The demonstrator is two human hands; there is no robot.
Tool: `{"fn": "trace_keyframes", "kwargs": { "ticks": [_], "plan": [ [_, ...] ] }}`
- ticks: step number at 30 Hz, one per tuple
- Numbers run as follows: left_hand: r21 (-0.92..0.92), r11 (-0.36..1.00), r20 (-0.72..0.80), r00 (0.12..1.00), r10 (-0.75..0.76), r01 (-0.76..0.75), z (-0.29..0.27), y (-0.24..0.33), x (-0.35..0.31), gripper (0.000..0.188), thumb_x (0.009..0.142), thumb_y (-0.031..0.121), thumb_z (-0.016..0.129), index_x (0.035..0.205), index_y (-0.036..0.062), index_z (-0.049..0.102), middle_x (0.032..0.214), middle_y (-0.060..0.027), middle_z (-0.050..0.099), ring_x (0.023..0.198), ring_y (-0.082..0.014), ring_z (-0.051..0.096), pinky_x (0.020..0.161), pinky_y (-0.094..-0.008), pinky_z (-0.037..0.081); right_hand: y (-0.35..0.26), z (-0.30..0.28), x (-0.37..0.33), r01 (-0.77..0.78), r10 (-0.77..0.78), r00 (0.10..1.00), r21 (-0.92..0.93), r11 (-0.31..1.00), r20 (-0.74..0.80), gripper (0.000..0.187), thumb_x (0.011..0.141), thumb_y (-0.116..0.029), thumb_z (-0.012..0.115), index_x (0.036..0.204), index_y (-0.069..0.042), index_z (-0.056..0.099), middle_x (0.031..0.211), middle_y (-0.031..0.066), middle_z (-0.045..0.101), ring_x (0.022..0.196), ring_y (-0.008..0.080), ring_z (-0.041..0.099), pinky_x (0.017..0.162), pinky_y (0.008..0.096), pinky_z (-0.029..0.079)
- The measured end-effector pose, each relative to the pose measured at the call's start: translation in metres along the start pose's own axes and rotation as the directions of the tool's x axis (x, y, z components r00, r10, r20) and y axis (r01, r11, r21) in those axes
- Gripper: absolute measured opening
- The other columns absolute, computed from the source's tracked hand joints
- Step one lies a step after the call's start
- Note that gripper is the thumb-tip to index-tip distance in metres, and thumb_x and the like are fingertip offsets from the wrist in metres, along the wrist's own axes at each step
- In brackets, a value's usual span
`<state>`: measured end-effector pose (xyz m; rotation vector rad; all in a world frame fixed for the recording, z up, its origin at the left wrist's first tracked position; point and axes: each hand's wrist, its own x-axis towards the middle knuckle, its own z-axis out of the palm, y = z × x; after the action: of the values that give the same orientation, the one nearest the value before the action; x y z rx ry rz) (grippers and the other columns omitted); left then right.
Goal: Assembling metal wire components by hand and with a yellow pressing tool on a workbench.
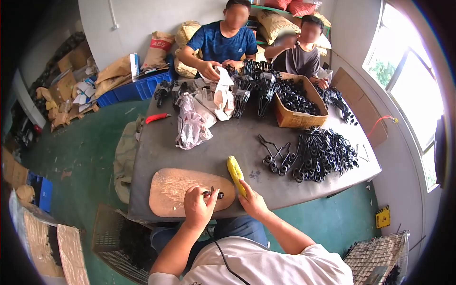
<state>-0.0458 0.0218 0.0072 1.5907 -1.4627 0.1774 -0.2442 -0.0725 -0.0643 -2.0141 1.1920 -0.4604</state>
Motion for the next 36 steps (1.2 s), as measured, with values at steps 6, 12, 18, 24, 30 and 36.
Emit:
{"fn": "trace_keyframes", "kwargs": {
  "ticks": [6, 12, 18, 24, 30, 36],
  "plan": [
    [-0.022, 0.999, -0.066, 0.997, 0.034, -0.036, 0.003, 0.000, 0.002, 0.032, 0.080, 0.013, 0.081, 0.078, 0.0065, 0.049, 0.067, -0.0080, 0.050, 0.062, -0.0290, 0.051, 0.060, -0.0426, 0.041, -0.002, 0.000, 0.001, -0.011, 0.011, 1.000, -0.014, 1.000, 0.016, 0.065, 0.094, -0.023, 0.058, 0.152, -0.024, 0.030, 0.112, 0.0281, 0.063, 0.102, 0.0469, 0.062, 0.091, 0.0504, 0.051],
    [-0.019, 0.999, -0.052, 0.998, 0.030, -0.031, 0.003, -0.002, -0.001, 0.032, 0.081, 0.012, 0.080, 0.079, 0.0065, 0.048, 0.066, -0.0082, 0.049, 0.061, -0.0287, 0.051, 0.059, -0.0423, 0.041, -0.002, 0.000, 0.001, -0.003, 0.003, 1.000, -0.020, 1.000, 0.012, 0.066, 0.094, -0.023, 0.059, 0.153, -0.024, 0.029, 0.112, 0.0281, 0.063, 0.101, 0.0471, 0.063, 0.091, 0.0504, 0.051],
    [-0.007, 0.999, -0.007, 0.999, -0.046, 0.046, -0.001, 0.002, 0.002, 0.018, 0.087, 0.009, 0.069, 0.087, 0.0051, 0.052, 0.072, -0.0102, 0.053, 0.066, -0.0322, 0.055, 0.066, -0.0426, 0.046, -0.003, -0.001, 0.001, 0.007, -0.007, 1.000, -0.022, 1.000, 0.023, 0.068, 0.093, -0.022, 0.060, 0.153, -0.025, 0.028, 0.112, 0.0280, 0.064, 0.101, 0.0474, 0.063, 0.090, 0.0506, 0.051],
    [-0.496, 0.808, 0.073, 0.943, -0.324, 0.317, -0.013, 0.008, 0.035, 0.018, 0.106, 0.015, 0.044, 0.110, 0.0030, 0.057, 0.088, -0.0092, 0.063, 0.066, -0.0161, 0.062, 0.061, -0.0300, 0.051, 0.001, -0.003, 0.003, 0.027, -0.026, 0.999, -0.016, 1.000, 0.026, 0.069, 0.092, -0.022, 0.060, 0.153, -0.024, 0.027, 0.112, 0.0285, 0.063, 0.101, 0.0477, 0.063, 0.090, 0.0509, 0.051],
    [-0.561, 0.711, 0.318, 0.903, -0.287, 0.424, -0.014, -0.024, 0.058, 0.032, 0.108, 0.029, 0.042, 0.110, 0.0024, 0.059, 0.087, -0.0067, 0.065, 0.064, -0.0101, 0.059, 0.060, -0.0244, 0.049, 0.000, -0.002, 0.004, 0.016, -0.016, 0.999, -0.013, 1.000, 0.045, 0.071, 0.092, -0.022, 0.061, 0.154, -0.022, 0.027, 0.115, 0.0282, 0.063, 0.105, 0.0472, 0.061, 0.092, 0.0497, 0.050],
    [-0.689, 0.552, 0.476, 0.868, -0.143, 0.469, -0.002, -0.050, 0.054, 0.038, 0.108, 0.038, 0.042, 0.098, 0.0045, 0.058, 0.083, -0.0037, 0.062, 0.063, -0.0065, 0.050, 0.058, -0.0212, 0.044, 0.003, 0.000, -0.001, 0.045, -0.045, 0.999, -0.018, 0.999, 0.017, 0.072, 0.091, -0.022, 0.061, 0.154, -0.024, 0.026, 0.111, 0.0276, 0.063, 0.100, 0.0472, 0.063, 0.089, 0.0509, 0.052]
  ]
}}
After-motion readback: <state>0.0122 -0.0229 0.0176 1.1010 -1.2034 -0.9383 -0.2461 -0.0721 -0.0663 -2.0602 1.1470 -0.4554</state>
